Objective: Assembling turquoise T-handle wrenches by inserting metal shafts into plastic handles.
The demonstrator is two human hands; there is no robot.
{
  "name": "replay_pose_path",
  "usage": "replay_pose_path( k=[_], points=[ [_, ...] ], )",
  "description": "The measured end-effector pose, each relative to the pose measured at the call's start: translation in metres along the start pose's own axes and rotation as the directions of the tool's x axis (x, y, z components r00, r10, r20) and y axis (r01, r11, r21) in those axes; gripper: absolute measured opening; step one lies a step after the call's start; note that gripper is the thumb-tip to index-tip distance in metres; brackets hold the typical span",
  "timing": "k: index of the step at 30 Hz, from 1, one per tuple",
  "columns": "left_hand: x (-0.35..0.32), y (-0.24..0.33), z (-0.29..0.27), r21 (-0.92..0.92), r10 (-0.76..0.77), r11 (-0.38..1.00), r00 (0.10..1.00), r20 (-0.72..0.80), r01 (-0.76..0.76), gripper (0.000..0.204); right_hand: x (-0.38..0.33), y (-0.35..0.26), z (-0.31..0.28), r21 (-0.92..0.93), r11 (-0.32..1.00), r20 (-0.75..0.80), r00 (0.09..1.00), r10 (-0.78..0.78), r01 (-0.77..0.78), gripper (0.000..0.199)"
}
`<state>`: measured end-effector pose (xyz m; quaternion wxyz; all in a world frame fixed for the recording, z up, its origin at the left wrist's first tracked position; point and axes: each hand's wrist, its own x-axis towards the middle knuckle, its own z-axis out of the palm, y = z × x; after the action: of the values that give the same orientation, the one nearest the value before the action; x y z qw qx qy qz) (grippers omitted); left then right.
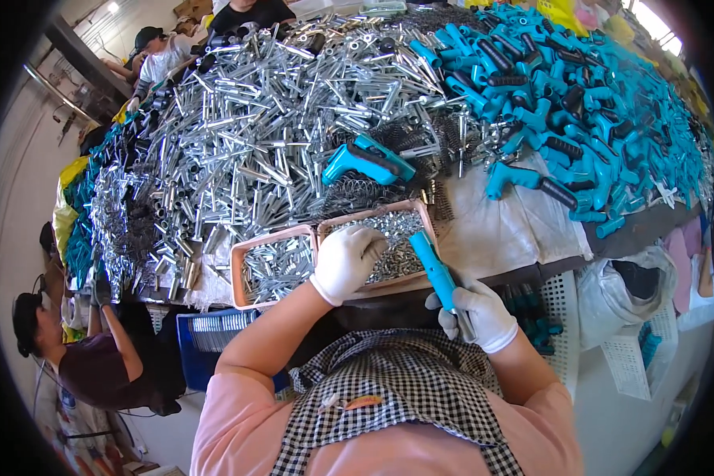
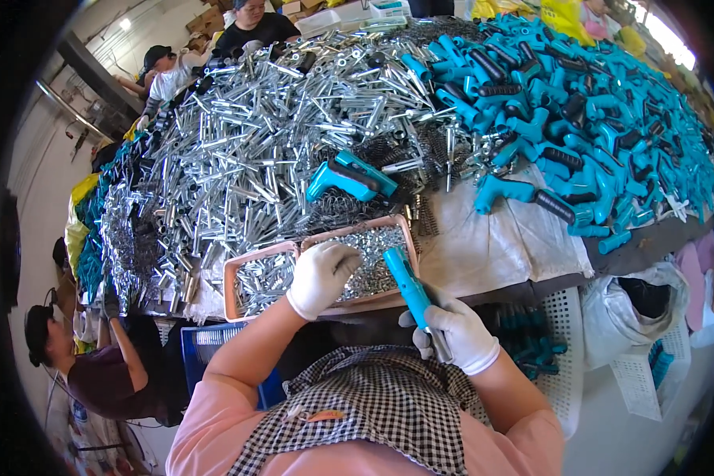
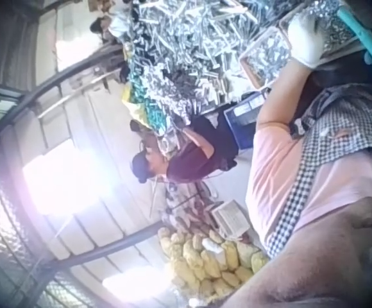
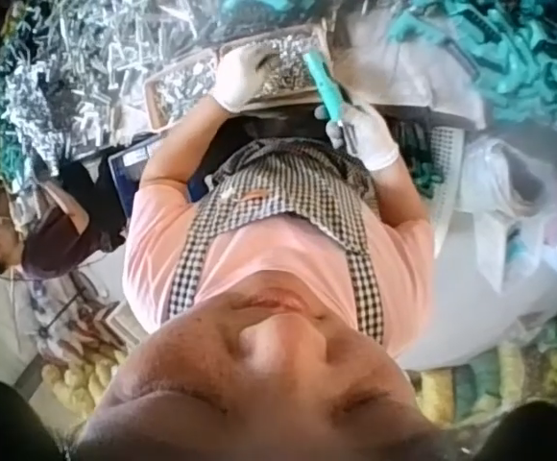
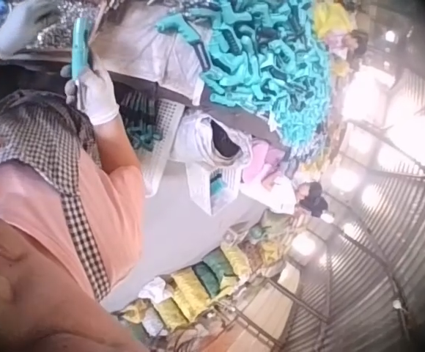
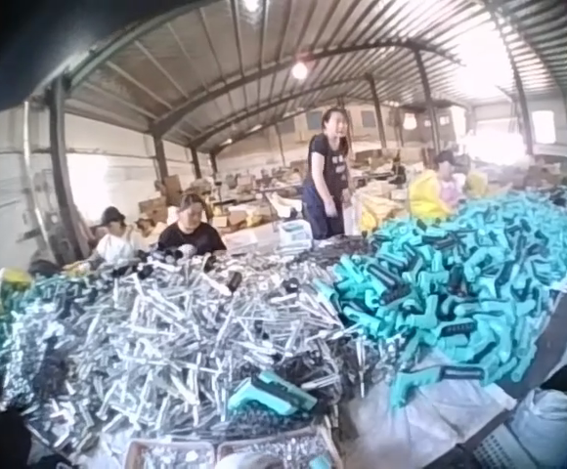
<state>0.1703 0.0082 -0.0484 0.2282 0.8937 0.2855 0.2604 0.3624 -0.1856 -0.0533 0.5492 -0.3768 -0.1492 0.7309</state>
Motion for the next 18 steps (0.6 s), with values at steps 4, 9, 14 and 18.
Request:
replay_pose_path(
  k=[4,9,14,18],
  points=[
    [-0.013,0.022,-0.017,-0.186,0.367,0.906,0.925,-0.102,-0.380,0.019,0.012,0.012,0.007,0.100,0.993,0.131,0.990,0.055,-0.068,0.064],
    [-0.033,0.018,-0.025,-0.318,0.330,0.892,0.944,-0.029,-0.321,0.021,0.020,0.016,0.032,-0.014,0.993,0.188,0.975,0.121,-0.120,0.060],
    [-0.053,0.009,-0.032,-0.470,0.318,0.836,0.948,-0.004,-0.282,0.018,0.022,0.017,0.047,-0.084,0.976,0.227,0.950,0.213,-0.199,0.060],
    [-0.065,0.003,-0.044,-0.488,0.217,0.862,0.969,0.114,-0.135,0.022,0.027,0.020,0.057,-0.295,0.944,0.218,0.952,0.217,-0.148,0.062]
  ],
)
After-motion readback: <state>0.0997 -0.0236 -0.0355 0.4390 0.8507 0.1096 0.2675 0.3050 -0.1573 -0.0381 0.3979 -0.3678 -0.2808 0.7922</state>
